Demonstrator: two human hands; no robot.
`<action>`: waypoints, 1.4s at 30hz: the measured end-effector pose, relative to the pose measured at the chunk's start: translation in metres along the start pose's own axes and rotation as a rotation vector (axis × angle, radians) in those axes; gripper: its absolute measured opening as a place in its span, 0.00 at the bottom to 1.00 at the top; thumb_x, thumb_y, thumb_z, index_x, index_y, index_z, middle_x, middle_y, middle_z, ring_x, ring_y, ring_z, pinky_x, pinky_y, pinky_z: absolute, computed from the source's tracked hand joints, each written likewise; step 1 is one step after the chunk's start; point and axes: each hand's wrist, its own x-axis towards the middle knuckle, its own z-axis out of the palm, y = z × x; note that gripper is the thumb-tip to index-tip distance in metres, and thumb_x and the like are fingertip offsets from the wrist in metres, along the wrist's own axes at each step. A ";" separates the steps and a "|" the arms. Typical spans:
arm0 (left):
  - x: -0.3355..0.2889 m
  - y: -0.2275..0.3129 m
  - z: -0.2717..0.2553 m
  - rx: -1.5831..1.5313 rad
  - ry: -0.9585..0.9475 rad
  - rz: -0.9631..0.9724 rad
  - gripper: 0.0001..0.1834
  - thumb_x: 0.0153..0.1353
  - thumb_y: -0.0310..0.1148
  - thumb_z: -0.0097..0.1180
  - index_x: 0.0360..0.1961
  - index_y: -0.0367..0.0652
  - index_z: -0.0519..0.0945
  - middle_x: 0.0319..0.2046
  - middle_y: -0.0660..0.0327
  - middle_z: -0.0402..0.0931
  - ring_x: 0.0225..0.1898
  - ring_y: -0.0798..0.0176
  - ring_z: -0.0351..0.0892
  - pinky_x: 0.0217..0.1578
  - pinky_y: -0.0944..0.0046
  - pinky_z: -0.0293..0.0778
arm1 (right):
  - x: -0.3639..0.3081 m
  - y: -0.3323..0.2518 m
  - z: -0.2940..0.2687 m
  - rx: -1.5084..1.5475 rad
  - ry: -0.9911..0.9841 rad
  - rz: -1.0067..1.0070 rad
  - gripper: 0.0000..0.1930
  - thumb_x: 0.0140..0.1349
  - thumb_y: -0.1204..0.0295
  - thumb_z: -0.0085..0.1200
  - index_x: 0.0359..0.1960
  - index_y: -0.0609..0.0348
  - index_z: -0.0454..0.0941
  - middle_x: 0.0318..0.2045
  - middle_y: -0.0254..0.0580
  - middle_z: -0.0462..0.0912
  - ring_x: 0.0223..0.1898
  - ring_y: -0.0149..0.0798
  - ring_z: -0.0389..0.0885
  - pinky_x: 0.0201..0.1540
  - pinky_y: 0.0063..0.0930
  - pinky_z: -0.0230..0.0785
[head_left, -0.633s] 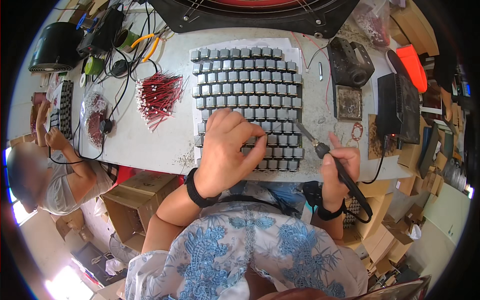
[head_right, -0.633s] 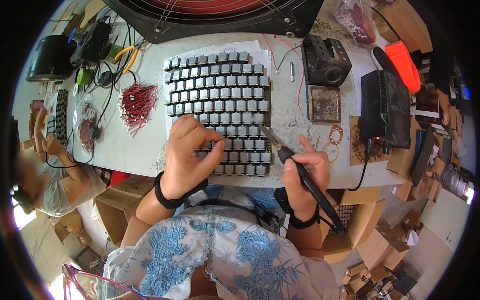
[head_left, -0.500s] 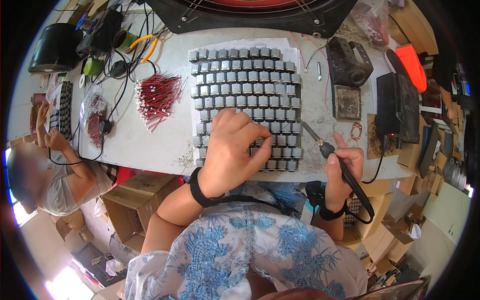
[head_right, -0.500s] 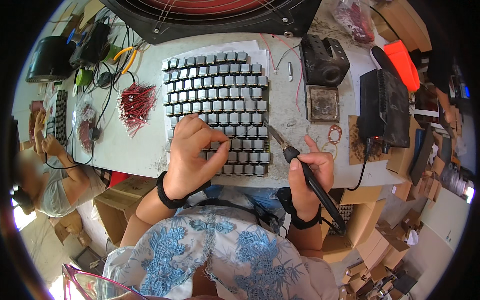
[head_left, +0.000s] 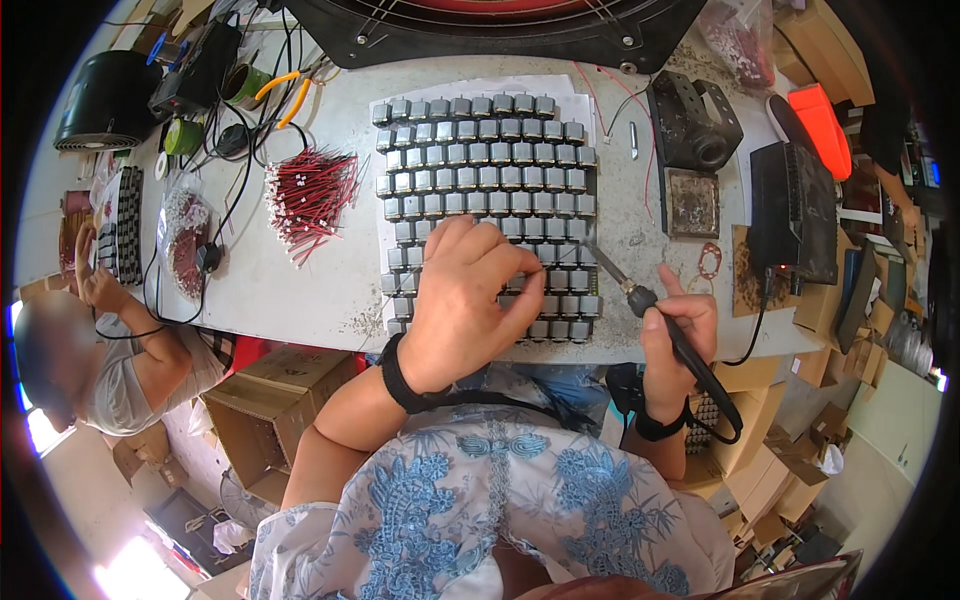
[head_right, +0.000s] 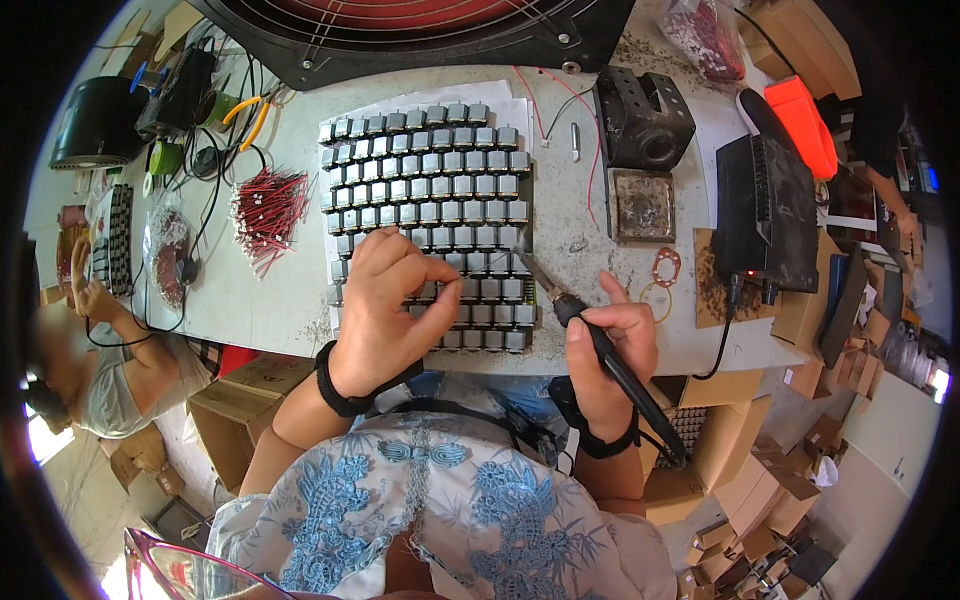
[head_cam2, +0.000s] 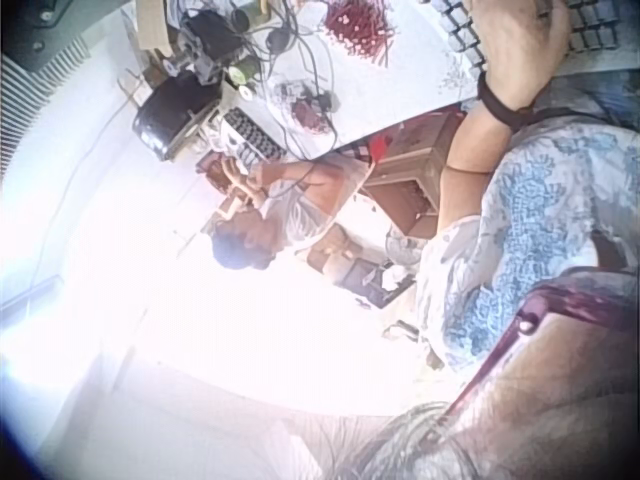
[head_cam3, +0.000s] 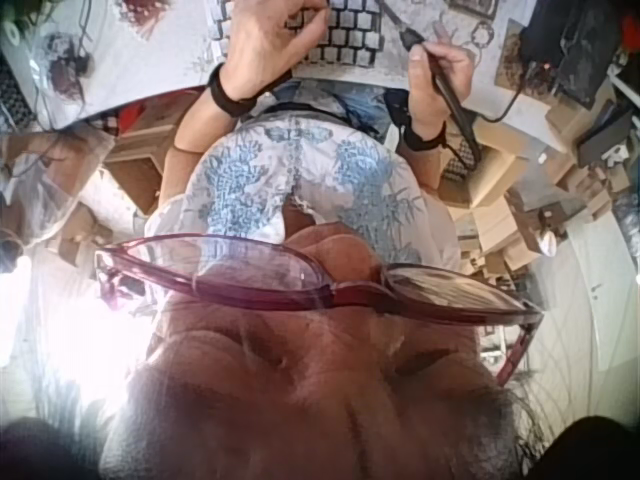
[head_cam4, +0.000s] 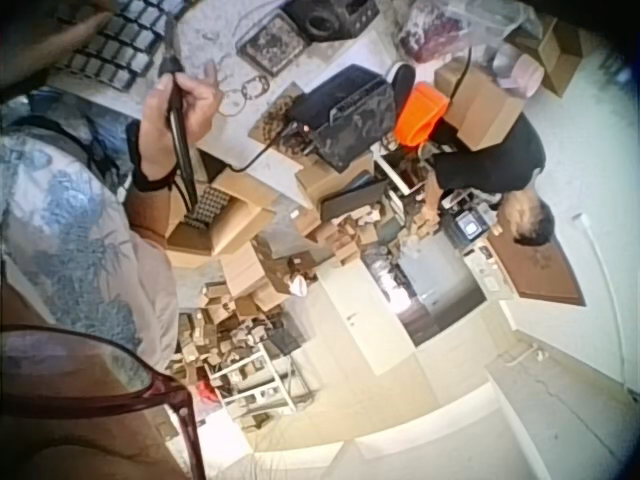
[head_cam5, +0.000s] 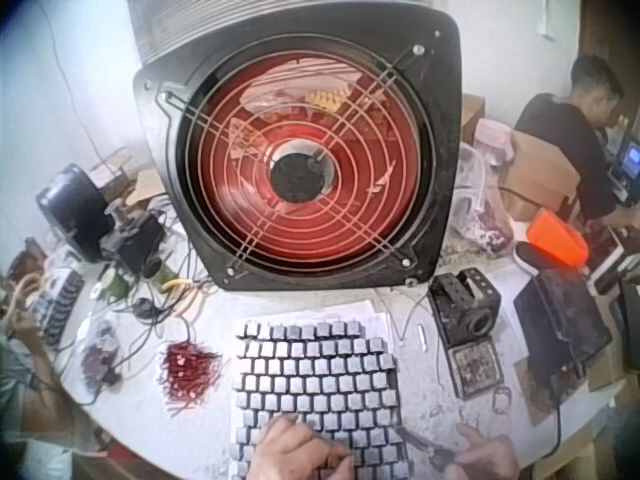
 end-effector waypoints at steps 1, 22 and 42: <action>0.000 0.001 -0.001 -0.001 0.000 0.000 0.07 0.43 0.22 0.63 0.25 0.42 0.78 0.20 0.62 0.65 0.27 0.58 0.65 0.33 0.60 0.62 | 0.000 -0.001 0.001 0.002 -0.001 -0.014 0.10 0.56 0.79 0.57 0.35 0.61 0.68 0.30 0.37 0.70 0.36 0.31 0.77 0.67 0.54 0.52; 0.023 0.009 0.004 0.067 0.043 0.015 0.05 0.44 0.25 0.63 0.24 0.44 0.79 0.21 0.63 0.66 0.28 0.58 0.66 0.34 0.60 0.62 | 0.020 -0.007 -0.008 0.031 -0.025 0.065 0.11 0.57 0.83 0.54 0.40 0.65 0.69 0.43 0.48 0.74 0.35 0.26 0.74 0.37 0.19 0.69; 0.023 0.004 0.009 0.041 0.041 -0.014 0.04 0.46 0.25 0.62 0.25 0.43 0.80 0.21 0.62 0.67 0.28 0.58 0.67 0.34 0.59 0.62 | 0.020 -0.009 -0.007 0.012 -0.033 0.109 0.10 0.57 0.82 0.55 0.40 0.65 0.70 0.42 0.49 0.75 0.34 0.27 0.77 0.37 0.18 0.70</action>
